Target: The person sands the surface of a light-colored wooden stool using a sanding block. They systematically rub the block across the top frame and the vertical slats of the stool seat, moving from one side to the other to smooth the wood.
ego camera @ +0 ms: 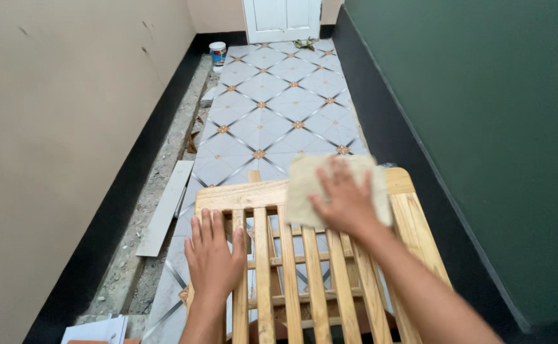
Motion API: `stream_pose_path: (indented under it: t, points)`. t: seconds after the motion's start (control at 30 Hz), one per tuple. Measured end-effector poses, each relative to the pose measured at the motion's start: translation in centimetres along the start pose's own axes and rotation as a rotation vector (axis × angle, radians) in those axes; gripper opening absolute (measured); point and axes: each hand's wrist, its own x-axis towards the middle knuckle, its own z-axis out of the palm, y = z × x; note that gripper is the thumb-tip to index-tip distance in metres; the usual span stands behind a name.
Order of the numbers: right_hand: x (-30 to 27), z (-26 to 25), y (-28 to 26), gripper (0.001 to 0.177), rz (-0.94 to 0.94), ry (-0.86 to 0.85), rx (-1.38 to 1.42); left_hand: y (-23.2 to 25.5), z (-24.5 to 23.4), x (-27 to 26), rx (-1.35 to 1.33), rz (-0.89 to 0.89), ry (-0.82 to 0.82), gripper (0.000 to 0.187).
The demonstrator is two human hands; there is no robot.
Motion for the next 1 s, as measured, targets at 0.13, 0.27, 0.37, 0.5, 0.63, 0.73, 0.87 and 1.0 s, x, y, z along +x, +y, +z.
stream_pose_path:
  t: [0.13, 0.27, 0.37, 0.5, 0.63, 0.73, 0.87, 1.0]
  points:
    - [-3.8, 2.0, -5.9, 0.072, -0.359, -0.033, 0.024, -1.1, -0.4, -0.2, -0.183, 0.009, -0.028, 0.058]
    - [-12.1, 4.9, -2.8, 0.066, -0.719, 0.191, -0.005, -1.4, -0.1, -0.8, -0.216, 0.056, -0.037, 0.055]
    - [-15.4, 5.2, 2.2, 0.064, -0.732, 0.382, -0.146, -1.1, -0.4, -0.9, -0.095, 0.122, -0.020, 0.055]
    - [-11.9, 2.8, 8.8, 0.069, -0.165, 0.015, -0.124, -0.8, -0.4, -0.8, -0.089, 0.102, -0.045, 0.055]
    - [-4.0, 1.1, 6.9, 0.073, 0.070, 0.043, -0.024, -0.7, -0.5, -0.9, -0.095, 0.097, -0.022, 0.055]
    - [-0.3, 0.7, 1.0, 0.071, 0.023, 0.032, -0.037, -0.9, -0.8, -0.7, -0.225, 0.018, -0.032, 0.056]
    - [-0.7, 1.9, -7.4, 0.071, -0.245, 0.031, 0.033, -1.7, -0.7, -0.6, -0.321, 0.021, -0.017, 0.055]
    - [-8.7, 5.1, -8.5, 0.066, -0.603, 0.074, 0.113, -2.0, -0.5, -0.5, -0.292, 0.067, -0.004, 0.054]
